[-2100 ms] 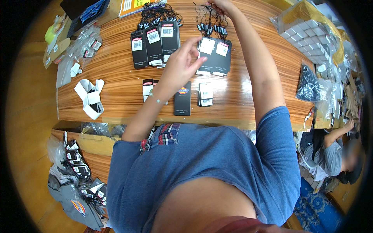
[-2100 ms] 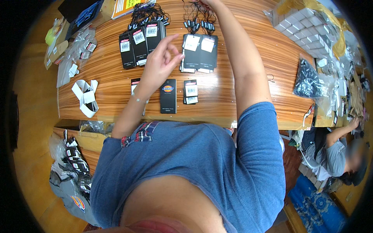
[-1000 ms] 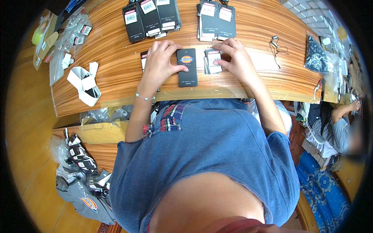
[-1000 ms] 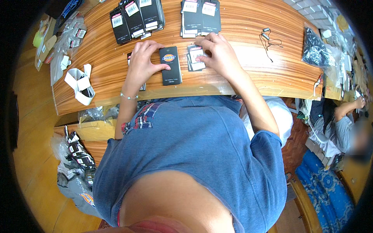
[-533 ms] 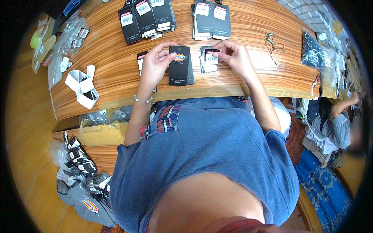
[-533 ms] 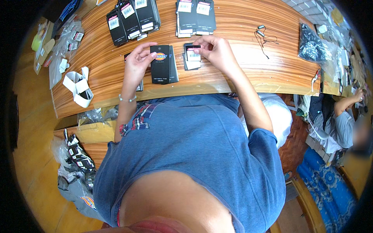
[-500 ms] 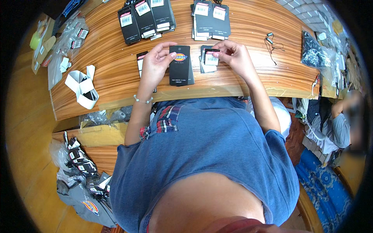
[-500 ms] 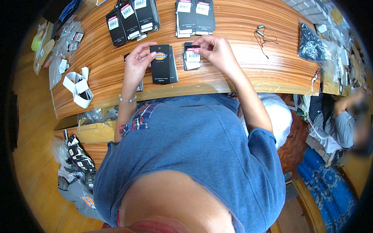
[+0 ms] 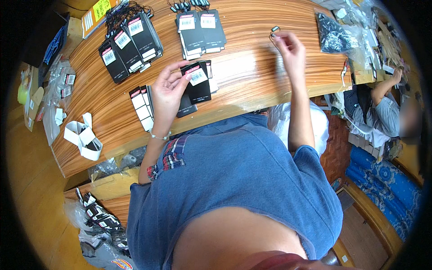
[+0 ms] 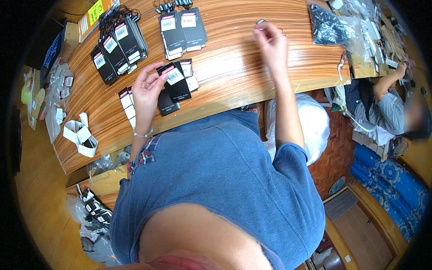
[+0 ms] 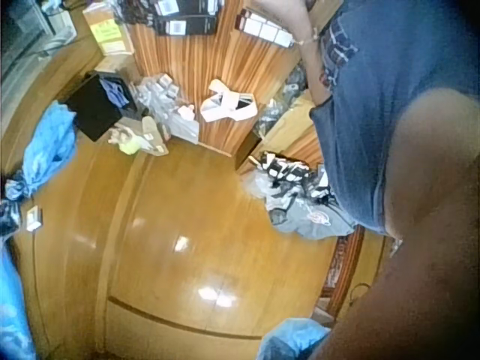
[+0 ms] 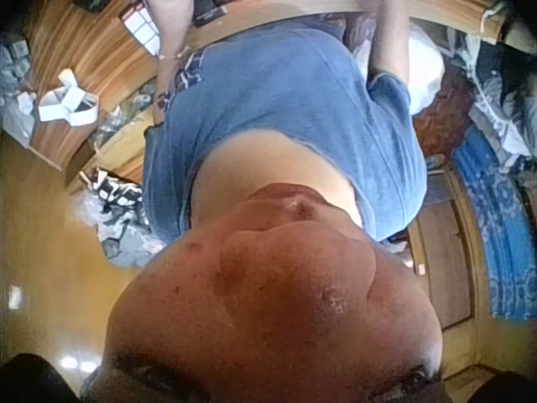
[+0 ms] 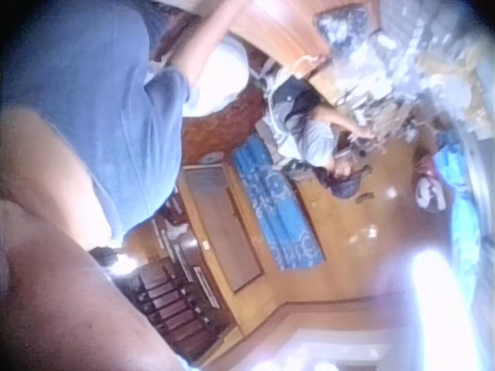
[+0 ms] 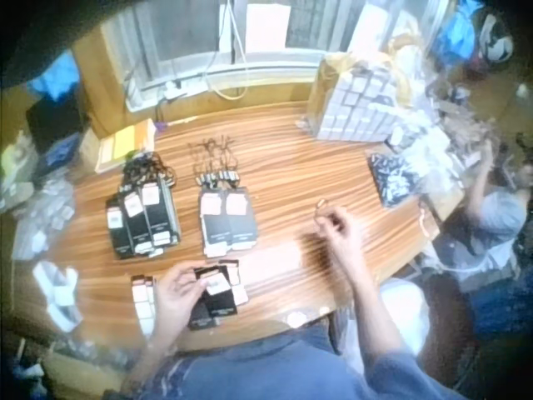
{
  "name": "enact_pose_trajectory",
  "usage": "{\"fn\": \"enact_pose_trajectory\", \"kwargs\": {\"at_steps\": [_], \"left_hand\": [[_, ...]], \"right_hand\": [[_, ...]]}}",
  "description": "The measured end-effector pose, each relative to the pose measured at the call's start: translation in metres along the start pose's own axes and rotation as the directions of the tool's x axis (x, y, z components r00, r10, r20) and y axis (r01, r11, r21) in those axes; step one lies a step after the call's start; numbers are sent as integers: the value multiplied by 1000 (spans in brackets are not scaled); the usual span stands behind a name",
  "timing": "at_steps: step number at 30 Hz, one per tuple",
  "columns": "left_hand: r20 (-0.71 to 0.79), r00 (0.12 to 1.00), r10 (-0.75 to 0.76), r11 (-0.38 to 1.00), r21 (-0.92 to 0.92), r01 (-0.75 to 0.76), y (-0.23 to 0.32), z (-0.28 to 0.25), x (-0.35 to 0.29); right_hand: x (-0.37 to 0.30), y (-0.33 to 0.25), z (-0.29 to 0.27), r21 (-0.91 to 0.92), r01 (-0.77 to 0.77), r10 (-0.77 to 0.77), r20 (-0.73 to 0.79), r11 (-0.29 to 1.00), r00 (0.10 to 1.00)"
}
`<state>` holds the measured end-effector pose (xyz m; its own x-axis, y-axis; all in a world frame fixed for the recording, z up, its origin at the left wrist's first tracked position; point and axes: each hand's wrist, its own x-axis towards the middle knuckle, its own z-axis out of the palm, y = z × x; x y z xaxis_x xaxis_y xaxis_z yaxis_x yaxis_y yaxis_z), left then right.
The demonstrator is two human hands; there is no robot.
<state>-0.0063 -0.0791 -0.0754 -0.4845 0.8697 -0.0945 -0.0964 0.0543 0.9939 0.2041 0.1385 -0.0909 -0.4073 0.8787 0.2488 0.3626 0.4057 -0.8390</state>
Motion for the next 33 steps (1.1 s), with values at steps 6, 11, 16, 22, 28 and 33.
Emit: {"fn": "enact_pose_trajectory", "kwargs": {"at_steps": [6, 11, 16, 22, 28, 33], "left_hand": [[32, 999, -34, 999, -38, 35, 5, 8, 7], [152, 988, -19, 995, -90, 33, 2, 14, 9], [422, 906, -39, 994, -78, 79, 17, 29, 24], [547, 827, 132, 987, -153, -56, 24, 77, 38], [532, 846, 29, 1000, -13, -26, 25, 85, 40], [621, 780, -77, 996, 12, 88, 13, 75, 30]], "right_hand": [[29, 45, -22, -572, 227, -218, 85, 788, 972], [33, 41, -28, -225, 46, -42, 22, 973, 999], [16, -12, -34, 694, -115, 107, 55, 710, 993], [-18, -53, 6, 877, -145, 84, 120, 458, 989], [-26, -69, 15, 884, -230, 100, 208, 407, 973], [-3, -58, 3, 910, -102, 137, 50, 401, 989]]}}
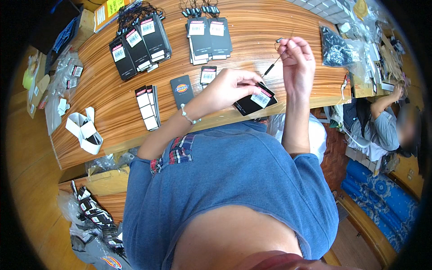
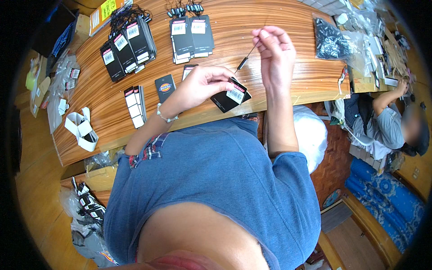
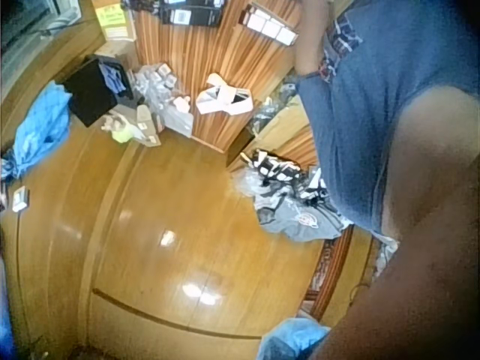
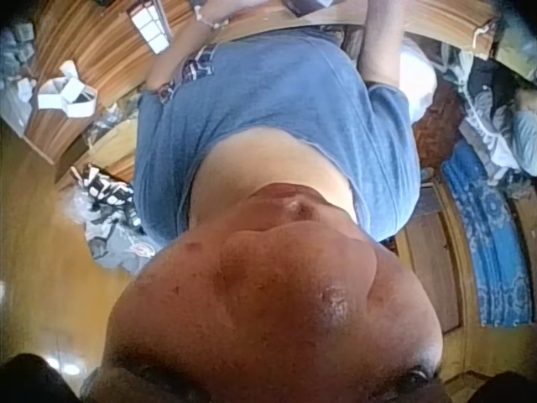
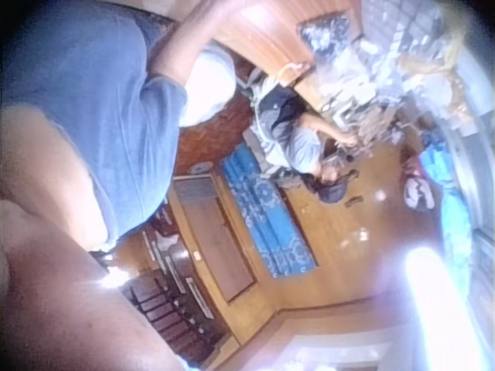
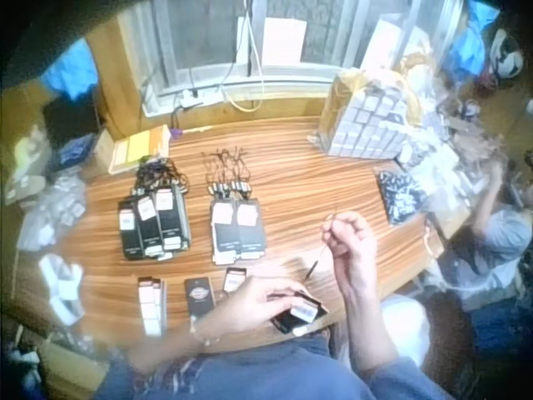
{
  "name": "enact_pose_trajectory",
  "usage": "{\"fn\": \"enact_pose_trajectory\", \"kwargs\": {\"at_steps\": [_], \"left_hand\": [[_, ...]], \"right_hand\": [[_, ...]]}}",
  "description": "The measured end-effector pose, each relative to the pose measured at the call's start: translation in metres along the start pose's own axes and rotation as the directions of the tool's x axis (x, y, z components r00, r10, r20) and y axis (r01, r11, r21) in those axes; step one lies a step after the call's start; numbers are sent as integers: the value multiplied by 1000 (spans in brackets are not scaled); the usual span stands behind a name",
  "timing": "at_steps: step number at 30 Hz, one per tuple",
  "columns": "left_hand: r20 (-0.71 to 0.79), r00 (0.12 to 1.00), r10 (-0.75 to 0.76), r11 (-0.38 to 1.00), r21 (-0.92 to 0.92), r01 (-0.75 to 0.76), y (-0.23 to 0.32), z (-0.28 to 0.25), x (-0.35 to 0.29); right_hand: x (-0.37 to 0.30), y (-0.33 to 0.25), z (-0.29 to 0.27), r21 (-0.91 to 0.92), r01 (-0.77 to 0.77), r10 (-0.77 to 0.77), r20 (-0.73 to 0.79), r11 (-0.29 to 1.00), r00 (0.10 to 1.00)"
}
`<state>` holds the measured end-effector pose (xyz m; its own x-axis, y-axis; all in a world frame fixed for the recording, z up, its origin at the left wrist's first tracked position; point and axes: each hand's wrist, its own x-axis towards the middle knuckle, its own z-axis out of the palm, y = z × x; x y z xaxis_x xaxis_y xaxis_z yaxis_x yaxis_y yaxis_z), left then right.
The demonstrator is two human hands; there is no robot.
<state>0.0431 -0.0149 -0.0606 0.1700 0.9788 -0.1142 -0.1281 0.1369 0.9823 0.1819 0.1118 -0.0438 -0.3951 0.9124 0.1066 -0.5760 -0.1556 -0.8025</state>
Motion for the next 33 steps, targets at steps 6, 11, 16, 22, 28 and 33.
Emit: {"fn": "enact_pose_trajectory", "kwargs": {"at_steps": [6, 11, 16, 22, 28, 33], "left_hand": [[-20, 998, 52, 998, -19, -53, -8, 1, -5], [-250, 958, 139, 990, -2, -144, 5, -17, -7], [-511, 759, 404, 914, 189, -360, 19, -26, -4], [-554, 712, 432, 900, 216, -378, 28, -21, -3], [-576, 706, 412, 909, 206, -362, 27, -19, 0], [-559, 727, 398, 915, 183, -360, 31, -17, -1]], "right_hand": [[19, -18, -3, 137, 42, -45, 21, 990, 999], [15, -26, 9, 219, -33, -13, 203, 975, 979], [-8, -17, 32, -169, 46, -6, 226, 985, 974], [-29, 7, 54, -509, 179, -53, 252, 842, 966], [-30, 11, 58, -720, 343, -129, 337, 603, 933], [-29, 11, 62, -740, 376, -147, 357, 558, 922]]}}
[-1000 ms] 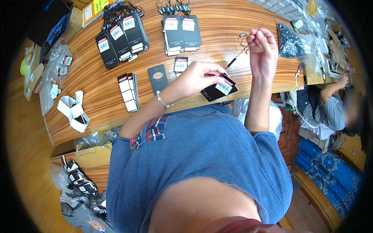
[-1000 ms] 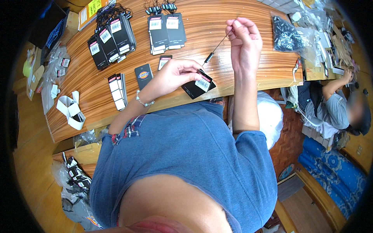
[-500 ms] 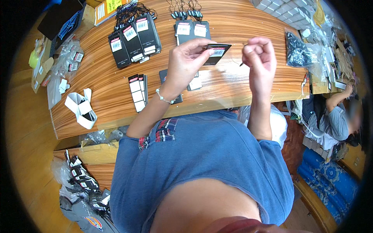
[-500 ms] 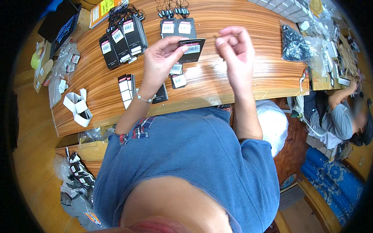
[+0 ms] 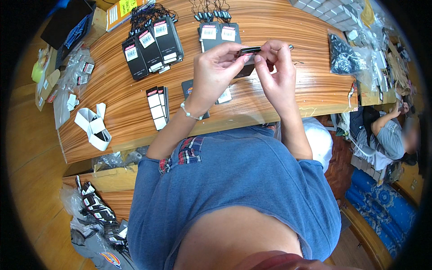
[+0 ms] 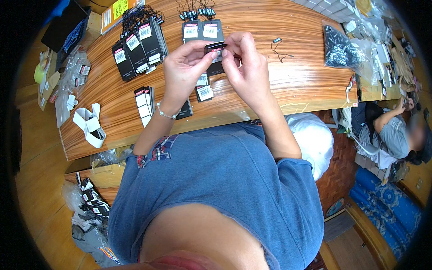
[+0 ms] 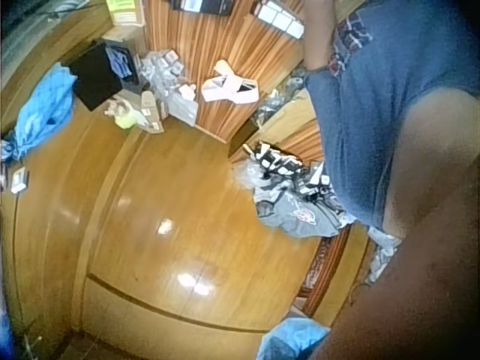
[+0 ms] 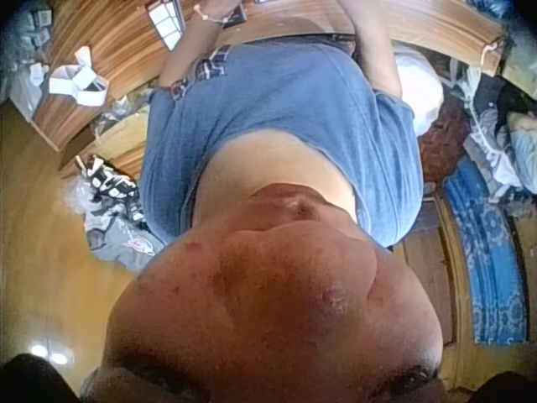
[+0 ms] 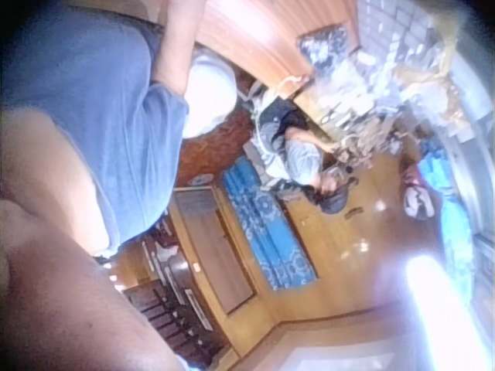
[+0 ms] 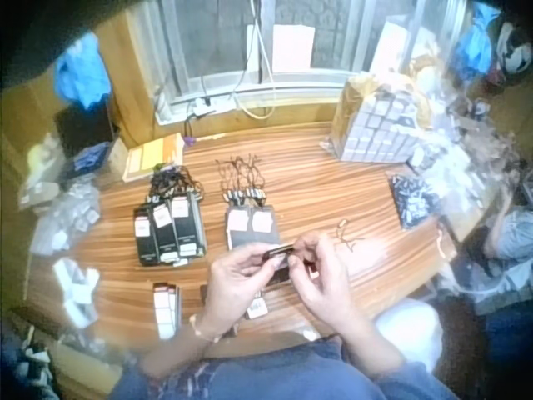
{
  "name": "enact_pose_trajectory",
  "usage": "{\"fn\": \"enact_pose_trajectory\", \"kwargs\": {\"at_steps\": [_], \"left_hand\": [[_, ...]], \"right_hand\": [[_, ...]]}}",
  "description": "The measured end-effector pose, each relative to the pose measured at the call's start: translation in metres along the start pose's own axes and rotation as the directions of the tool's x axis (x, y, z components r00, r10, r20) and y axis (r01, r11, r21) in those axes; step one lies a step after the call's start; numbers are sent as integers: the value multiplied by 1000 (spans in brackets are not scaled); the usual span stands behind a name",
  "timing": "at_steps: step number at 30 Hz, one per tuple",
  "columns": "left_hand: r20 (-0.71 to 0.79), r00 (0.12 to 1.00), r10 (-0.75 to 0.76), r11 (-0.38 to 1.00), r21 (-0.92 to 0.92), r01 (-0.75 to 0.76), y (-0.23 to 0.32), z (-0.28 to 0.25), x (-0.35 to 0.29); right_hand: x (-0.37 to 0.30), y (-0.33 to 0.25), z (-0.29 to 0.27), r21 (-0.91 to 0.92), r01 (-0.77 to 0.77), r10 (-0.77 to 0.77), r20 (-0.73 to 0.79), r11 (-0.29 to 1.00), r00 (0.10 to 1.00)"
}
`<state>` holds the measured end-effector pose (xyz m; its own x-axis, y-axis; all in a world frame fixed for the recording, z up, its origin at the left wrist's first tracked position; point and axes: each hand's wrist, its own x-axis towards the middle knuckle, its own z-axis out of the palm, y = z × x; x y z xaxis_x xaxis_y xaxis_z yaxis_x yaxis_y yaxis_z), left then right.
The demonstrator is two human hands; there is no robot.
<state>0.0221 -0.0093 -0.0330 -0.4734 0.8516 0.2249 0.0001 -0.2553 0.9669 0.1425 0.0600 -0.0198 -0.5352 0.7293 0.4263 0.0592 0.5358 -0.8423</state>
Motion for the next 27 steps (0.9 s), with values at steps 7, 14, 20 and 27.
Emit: {"fn": "enact_pose_trajectory", "kwargs": {"at_steps": [7, 14, 20, 27], "left_hand": [[67, 997, -31, 996, 85, 26, 2, -4, 1], [93, 991, 101, 941, 313, -126, 7, -3, 0], [185, 894, 408, 716, 544, -439, 8, -8, 5], [422, 642, 640, 297, 634, -714, 6, -13, 11]], "right_hand": [[1, 2, 1, -47, 27, -27, -5, 999, 1000], [0, 12, 4, 246, -110, 107, 25, 963, 994], [4, 8, -6, 567, -324, 244, 214, 757, 946], [4, 20, -10, 668, -508, 366, 356, 544, 860]]}}
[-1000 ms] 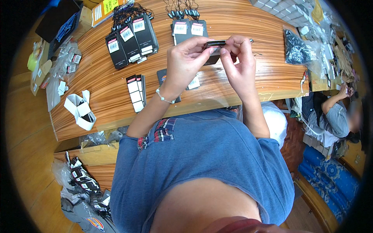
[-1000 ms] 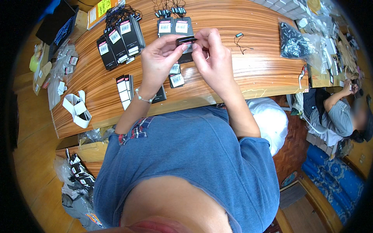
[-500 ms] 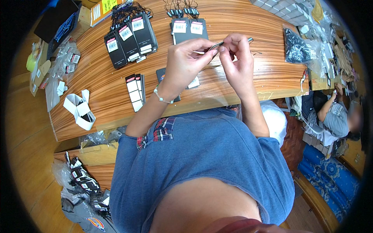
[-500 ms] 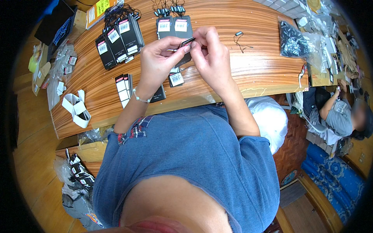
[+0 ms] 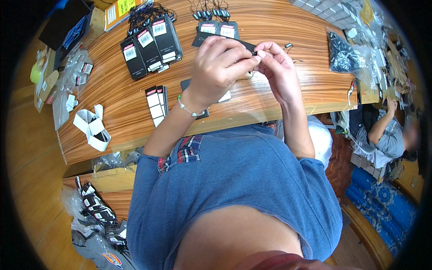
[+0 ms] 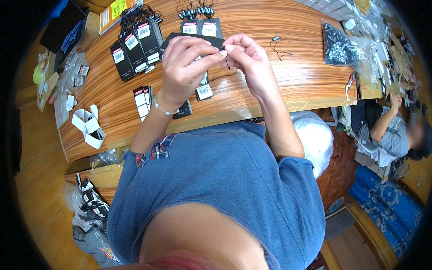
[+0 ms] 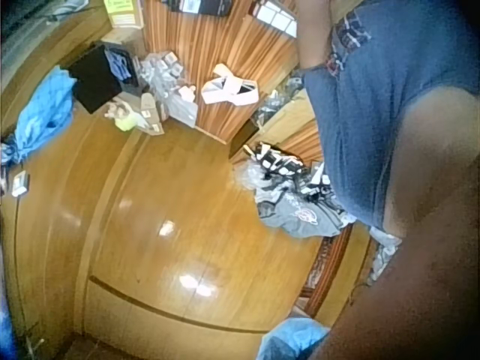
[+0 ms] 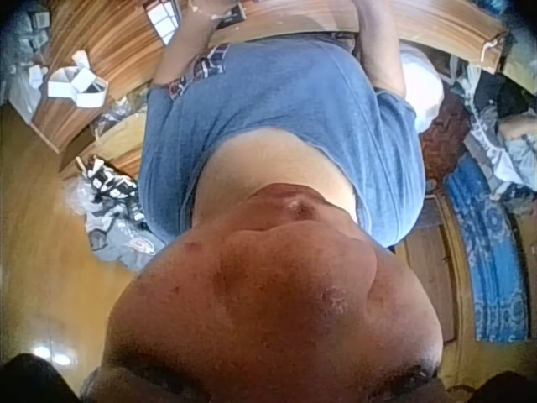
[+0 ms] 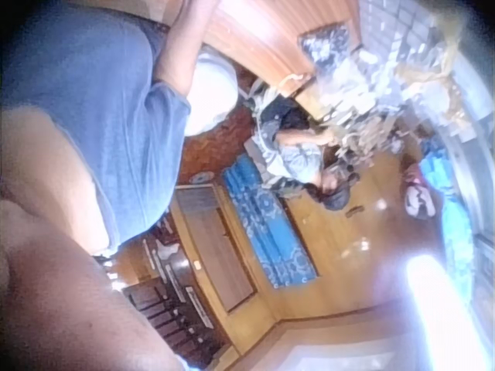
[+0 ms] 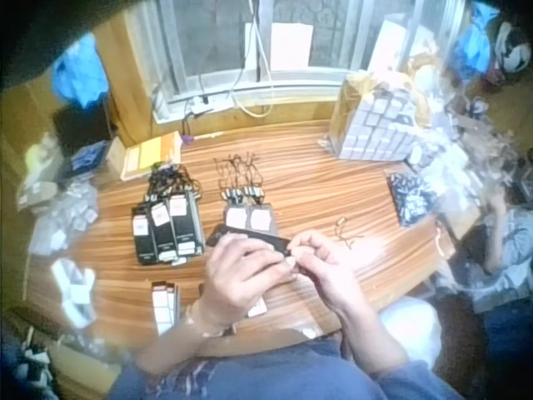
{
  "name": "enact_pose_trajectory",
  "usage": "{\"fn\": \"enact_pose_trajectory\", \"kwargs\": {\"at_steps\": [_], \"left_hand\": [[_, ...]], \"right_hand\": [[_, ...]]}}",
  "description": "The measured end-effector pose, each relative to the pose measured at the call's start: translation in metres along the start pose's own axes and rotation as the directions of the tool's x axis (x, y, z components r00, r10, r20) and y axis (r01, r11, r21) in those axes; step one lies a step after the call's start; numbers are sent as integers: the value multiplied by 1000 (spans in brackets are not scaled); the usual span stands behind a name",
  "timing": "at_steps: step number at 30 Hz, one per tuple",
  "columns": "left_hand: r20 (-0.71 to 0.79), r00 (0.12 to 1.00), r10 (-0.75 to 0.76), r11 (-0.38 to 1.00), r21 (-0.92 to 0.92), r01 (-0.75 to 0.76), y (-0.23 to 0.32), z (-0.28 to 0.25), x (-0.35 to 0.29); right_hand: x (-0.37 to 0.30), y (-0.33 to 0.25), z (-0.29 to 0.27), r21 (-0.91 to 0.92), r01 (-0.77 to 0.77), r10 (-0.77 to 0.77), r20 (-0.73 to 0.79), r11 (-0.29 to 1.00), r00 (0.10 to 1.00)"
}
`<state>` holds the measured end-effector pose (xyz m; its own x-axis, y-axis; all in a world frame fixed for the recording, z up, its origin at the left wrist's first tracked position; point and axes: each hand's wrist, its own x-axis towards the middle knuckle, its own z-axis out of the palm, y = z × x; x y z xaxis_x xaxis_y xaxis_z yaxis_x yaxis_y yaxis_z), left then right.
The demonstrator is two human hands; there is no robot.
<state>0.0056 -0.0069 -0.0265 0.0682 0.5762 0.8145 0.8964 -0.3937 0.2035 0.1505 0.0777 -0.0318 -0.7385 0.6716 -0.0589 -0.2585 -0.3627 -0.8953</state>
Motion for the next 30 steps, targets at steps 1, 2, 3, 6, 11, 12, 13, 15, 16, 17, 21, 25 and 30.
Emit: {"fn": "enact_pose_trajectory", "kwargs": {"at_steps": [1, 2, 3, 6, 11, 12, 13, 15, 16, 17, 21, 25, 30], "left_hand": [[7, 999, 35, 999, 5, -35, 0, 1, 1], [14, 998, 68, 998, 10, -68, 0, 1, 1], [34, 996, 77, 997, -4, -76, -1, 0, 1], [35, 999, 31, 989, -147, -26, -6, 5, -5], [200, 828, -525, 647, -538, 540, 6, 9, -15], [237, 799, -552, 600, -553, 578, 5, 10, -16], [286, 765, -577, 525, -587, 616, 7, 11, -17], [297, 744, -599, 484, -606, 632, 7, 15, -19], [302, 733, -610, 463, -615, 639, 7, 16, -19], [315, 726, -611, 428, -641, 638, 8, 17, -20], [366, 696, -618, 322, -690, 649, 11, 15, -22], [475, 671, -569, 260, -670, 695, 12, 11, -21], [446, 686, -575, 626, -301, 720, -24, -12, -42]], "right_hand": [[0, 3, -3, 58, -48, 48, -2, 997, 999], [0, 5, -3, 72, -37, 38, -21, 997, 999], [0, 7, -3, 86, -26, 29, -40, 996, 999], [6, 5, -1, 48, 147, -130, -257, 988, 958], [15, -28, -23, 268, 433, -435, -56, 861, 899], [16, -33, -20, 242, 452, -454, -53, 858, 890], [16, -34, -19, 255, 451, -452, -60, 855, 890], [18, -36, -16, 254, 457, -460, -52, 852, 887], [16, -37, -14, 239, 466, -471, -41, 852, 881], [15, -37, -12, 225, 474, -480, -31, 851, 877], [12, -36, -10, 103, 471, -471, -32, 876, 882], [4, -40, -11, -8, 492, -492, 23, 870, 870], [-4, -43, -8, -51, 526, -522, 77, 849, 850]]}}
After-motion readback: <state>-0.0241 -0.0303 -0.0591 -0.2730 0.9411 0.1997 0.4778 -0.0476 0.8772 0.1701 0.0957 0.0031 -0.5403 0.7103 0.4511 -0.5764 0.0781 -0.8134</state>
